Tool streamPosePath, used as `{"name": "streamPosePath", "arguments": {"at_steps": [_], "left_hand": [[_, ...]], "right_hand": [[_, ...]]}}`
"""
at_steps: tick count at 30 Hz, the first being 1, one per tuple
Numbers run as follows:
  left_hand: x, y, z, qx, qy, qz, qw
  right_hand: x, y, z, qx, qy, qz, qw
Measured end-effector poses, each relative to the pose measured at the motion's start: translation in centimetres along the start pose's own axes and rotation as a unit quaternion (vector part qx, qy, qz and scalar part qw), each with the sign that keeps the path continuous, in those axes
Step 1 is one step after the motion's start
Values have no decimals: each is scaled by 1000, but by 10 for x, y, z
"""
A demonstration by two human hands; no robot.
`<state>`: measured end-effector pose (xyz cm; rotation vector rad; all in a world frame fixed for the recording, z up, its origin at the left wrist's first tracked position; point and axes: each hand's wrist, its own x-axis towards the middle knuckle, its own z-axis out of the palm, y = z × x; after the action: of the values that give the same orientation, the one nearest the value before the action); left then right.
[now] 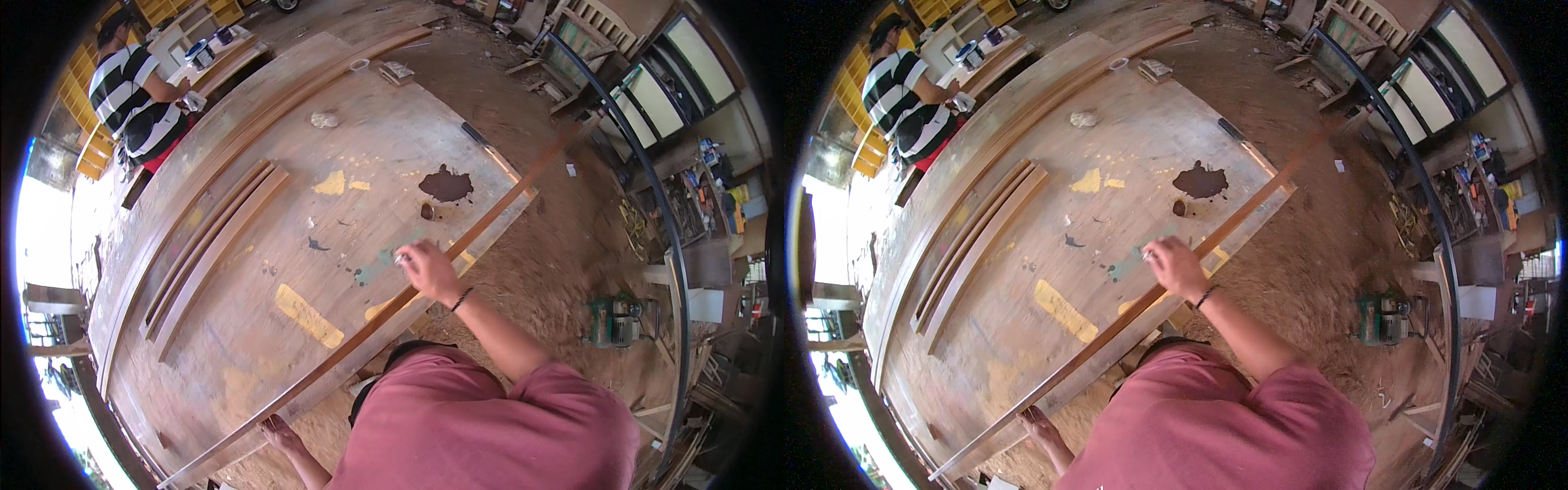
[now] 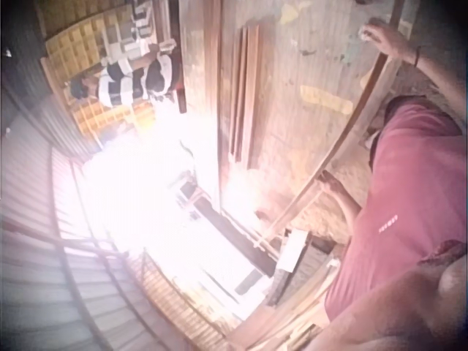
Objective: The person applies wood stain to a long wooden plank using a small cloth, turning and holding the plank by hand to wipe along its surfaces and edges.
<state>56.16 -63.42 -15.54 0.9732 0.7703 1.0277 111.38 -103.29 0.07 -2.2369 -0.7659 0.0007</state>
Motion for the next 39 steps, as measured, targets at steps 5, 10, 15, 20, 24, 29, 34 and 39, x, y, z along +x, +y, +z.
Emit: {"name": "streamPosePath", "arguments": {"at_steps": [5, 10, 15, 20, 24, 29, 34, 39], "left_hand": [[-6, 17, 22, -11, 111, -74, 991], [-7, 16, 33, -26, 112, -85, 990], [-18, 19, 47, -34, 129, -83, 988], [-28, 23, 54, -18, 149, -102, 983], [-33, 27, 74, -36, 156, -107, 981], [-39, 30, 77, -34, 187, -110, 976], [-48, 30, 78, -14, 162, -107, 981], [-41, 29, 73, -19, 154, -111, 982]], "right_hand": [[37, 79, -69, -93, 222, 108, 965], [70, 132, -88, -262, 136, 190, 936], [86, 128, -72, -274, 50, 203, 939], [92, 141, -68, -297, 30, 238, 924], [104, 176, -74, -332, 20, 269, 904], [119, 197, -69, -327, -5, 292, 899], [117, 197, -71, -315, -25, 291, 903], [109, 197, -86, -287, 10, 293, 912]]}}
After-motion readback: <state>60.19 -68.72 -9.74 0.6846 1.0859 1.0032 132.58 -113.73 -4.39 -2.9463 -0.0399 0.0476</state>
